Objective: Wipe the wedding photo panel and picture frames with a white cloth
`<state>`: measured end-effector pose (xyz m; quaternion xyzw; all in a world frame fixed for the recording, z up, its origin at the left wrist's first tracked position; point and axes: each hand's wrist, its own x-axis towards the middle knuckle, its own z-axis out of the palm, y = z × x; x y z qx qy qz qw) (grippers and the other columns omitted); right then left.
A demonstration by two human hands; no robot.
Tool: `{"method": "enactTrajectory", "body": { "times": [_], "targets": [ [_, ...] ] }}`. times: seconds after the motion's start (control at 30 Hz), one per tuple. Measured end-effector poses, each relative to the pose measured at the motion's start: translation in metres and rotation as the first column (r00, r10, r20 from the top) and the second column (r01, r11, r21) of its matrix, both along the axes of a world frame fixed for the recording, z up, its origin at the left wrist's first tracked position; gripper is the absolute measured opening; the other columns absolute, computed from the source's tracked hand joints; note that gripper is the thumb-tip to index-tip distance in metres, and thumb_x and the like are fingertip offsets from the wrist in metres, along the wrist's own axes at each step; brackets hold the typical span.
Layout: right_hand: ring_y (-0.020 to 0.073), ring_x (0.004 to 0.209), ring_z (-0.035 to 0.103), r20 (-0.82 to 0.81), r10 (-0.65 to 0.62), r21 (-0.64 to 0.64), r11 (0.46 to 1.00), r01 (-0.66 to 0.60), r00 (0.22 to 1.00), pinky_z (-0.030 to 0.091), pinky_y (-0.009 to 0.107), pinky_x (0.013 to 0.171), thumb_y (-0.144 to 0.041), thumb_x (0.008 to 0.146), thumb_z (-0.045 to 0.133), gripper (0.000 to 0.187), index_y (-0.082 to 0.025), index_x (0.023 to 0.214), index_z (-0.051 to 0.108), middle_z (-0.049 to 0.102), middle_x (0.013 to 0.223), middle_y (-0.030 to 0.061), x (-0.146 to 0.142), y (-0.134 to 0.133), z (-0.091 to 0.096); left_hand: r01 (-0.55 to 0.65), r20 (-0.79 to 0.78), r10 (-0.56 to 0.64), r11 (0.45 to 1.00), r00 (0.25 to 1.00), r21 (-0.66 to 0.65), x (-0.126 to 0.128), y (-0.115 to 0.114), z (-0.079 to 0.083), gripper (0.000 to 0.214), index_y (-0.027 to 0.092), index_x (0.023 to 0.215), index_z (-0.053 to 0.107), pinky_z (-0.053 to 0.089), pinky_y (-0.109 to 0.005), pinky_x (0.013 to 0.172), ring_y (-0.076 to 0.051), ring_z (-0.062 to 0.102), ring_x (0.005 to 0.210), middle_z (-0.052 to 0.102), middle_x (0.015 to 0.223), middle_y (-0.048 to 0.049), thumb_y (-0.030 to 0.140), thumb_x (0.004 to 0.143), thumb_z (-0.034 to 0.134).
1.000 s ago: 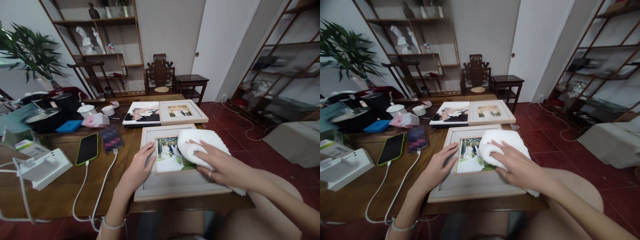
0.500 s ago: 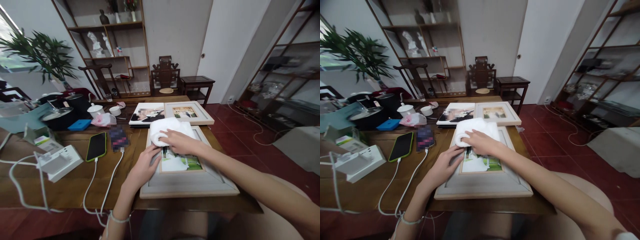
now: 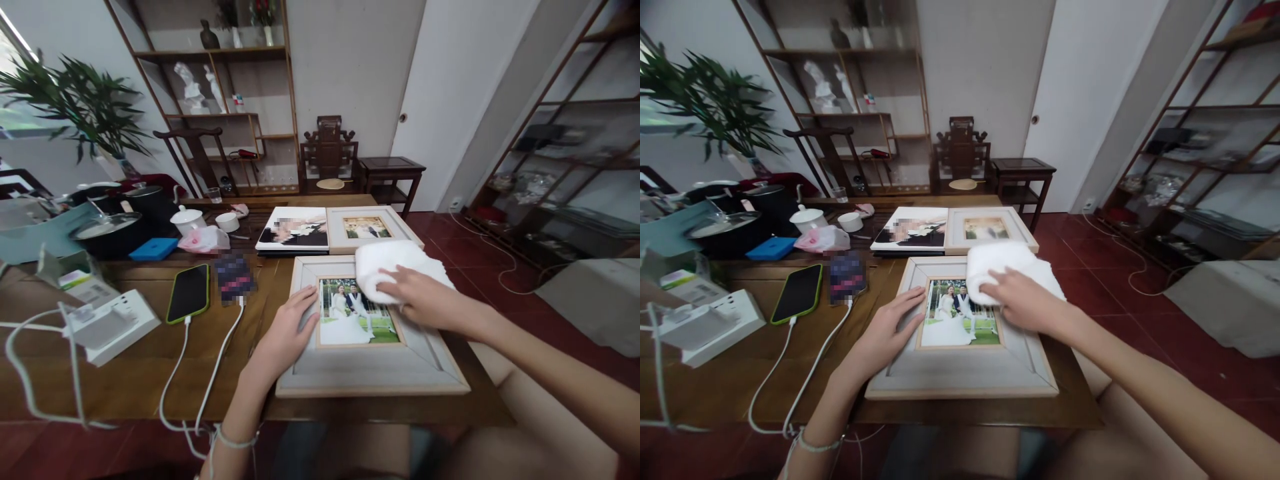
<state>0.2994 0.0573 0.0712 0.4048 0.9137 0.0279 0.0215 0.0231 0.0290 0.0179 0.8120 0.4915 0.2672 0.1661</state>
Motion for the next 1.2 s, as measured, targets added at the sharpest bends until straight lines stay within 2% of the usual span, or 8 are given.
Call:
{"method": "enactTrajectory", "body": {
  "times": [0.1,0.23,0.33,0.43,0.6,0.8,1.0,1.2],
  "targets": [
    [0.0302,0.123,0.045,-0.082,0.077,-0.06,0.995,-0.082,0.994,0.031,0.047,0.104,-0.005,0.072,0.049,0.033,-0.015,0.101,0.062,0.052,0.13,0.0181,-0.013,-0.038,-0.004,-0.013,-0.008,0.013,1.0,1.0,0.003,0.001,0.0,-0.001,0.041,0.009,0.124,0.055,0.035,-0.041,0.108,-0.023,0.044,0.129,0.051,0.136,-0.014,0.029,0.091,0.043],
    [0.0267,0.129,0.039,-0.204,0.111,-0.216,0.964,-0.155,0.973,0.032,0.045,0.106,-0.012,0.075,0.052,0.029,-0.02,0.1,0.063,0.048,0.137,0.0126,-0.028,-0.093,-0.002,-0.011,-0.02,0.012,1.0,1.0,0.028,0.001,0.001,-0.003,0.04,0.009,0.123,0.056,0.035,-0.042,0.108,-0.023,0.044,0.129,0.052,0.136,-0.0146,0.028,0.092,0.042],
    [0.025,0.135,0.03,-0.283,0.135,-0.217,0.955,-0.201,0.949,0.027,0.044,0.11,-0.015,0.072,0.055,0.034,-0.022,0.105,0.063,0.039,0.144,0.0098,-0.032,-0.11,-0.01,-0.003,-0.027,0.004,0.999,1.0,0.041,0.0,0.003,-0.005,0.04,0.01,0.124,0.055,0.035,-0.043,0.108,-0.024,0.045,0.128,0.052,0.135,-0.0153,0.028,0.091,0.043],
    [0.0256,0.135,0.03,-0.309,0.095,-0.117,0.984,-0.137,0.946,0.024,0.046,0.111,-0.013,0.07,0.055,0.041,-0.019,0.111,0.061,0.038,0.145,0.0118,-0.026,-0.093,-0.022,0.021,-0.021,-0.021,0.999,1.0,0.046,-0.001,0.004,-0.004,0.038,0.013,0.123,0.056,0.037,-0.044,0.106,-0.024,0.046,0.127,0.053,0.135,-0.0139,0.028,0.091,0.044],
    [0.0306,0.136,0.027,-0.245,0.084,0.1,0.993,-0.061,0.966,0.021,0.055,0.109,-0.016,0.08,0.05,0.034,-0.016,0.113,0.059,0.044,0.14,0.0163,-0.006,-0.02,-0.028,0.023,-0.034,-0.023,1.0,0.999,0.01,-0.001,0.003,0.0,0.039,0.011,0.124,0.056,0.036,-0.042,0.108,-0.023,0.044,0.129,0.051,0.137,-0.0137,0.028,0.091,0.044],
    [0.0319,0.133,0.032,-0.317,-0.047,0.169,0.98,0.105,0.947,0.024,0.056,0.107,-0.026,0.093,0.036,0.036,-0.013,0.12,0.056,0.048,0.135,0.0182,-0.008,0.03,-0.029,0.003,-0.027,-0.003,1.0,1.0,-0.003,-0.001,0.003,0.001,0.041,0.01,0.126,0.054,0.035,-0.041,0.108,-0.023,0.044,0.129,0.05,0.137,-0.0136,0.028,0.09,0.045],
    [0.0302,0.131,0.036,-0.276,-0.03,-0.092,0.996,0.004,0.961,0.02,0.056,0.108,-0.016,0.085,0.042,0.034,-0.014,0.113,0.061,0.054,0.13,0.0171,-0.034,-0.042,-0.017,0.001,-0.003,-0.001,0.999,1.0,0.036,-0.001,0.004,-0.003,0.039,0.015,0.125,0.056,0.037,-0.043,0.106,-0.023,0.047,0.127,0.053,0.134,-0.0117,0.027,0.089,0.047],
    [0.0282,0.132,0.036,-0.308,0.012,-0.366,0.922,-0.13,0.951,0.026,0.05,0.109,-0.015,0.076,0.052,0.042,-0.022,0.116,0.06,0.049,0.137,0.0093,-0.053,-0.113,0.009,0.004,-0.008,-0.003,0.999,1.0,0.039,0.0,0.005,-0.003,0.038,0.011,0.121,0.058,0.037,-0.043,0.107,-0.022,0.047,0.127,0.054,0.134,-0.0134,0.027,0.091,0.041]
  ]
}}
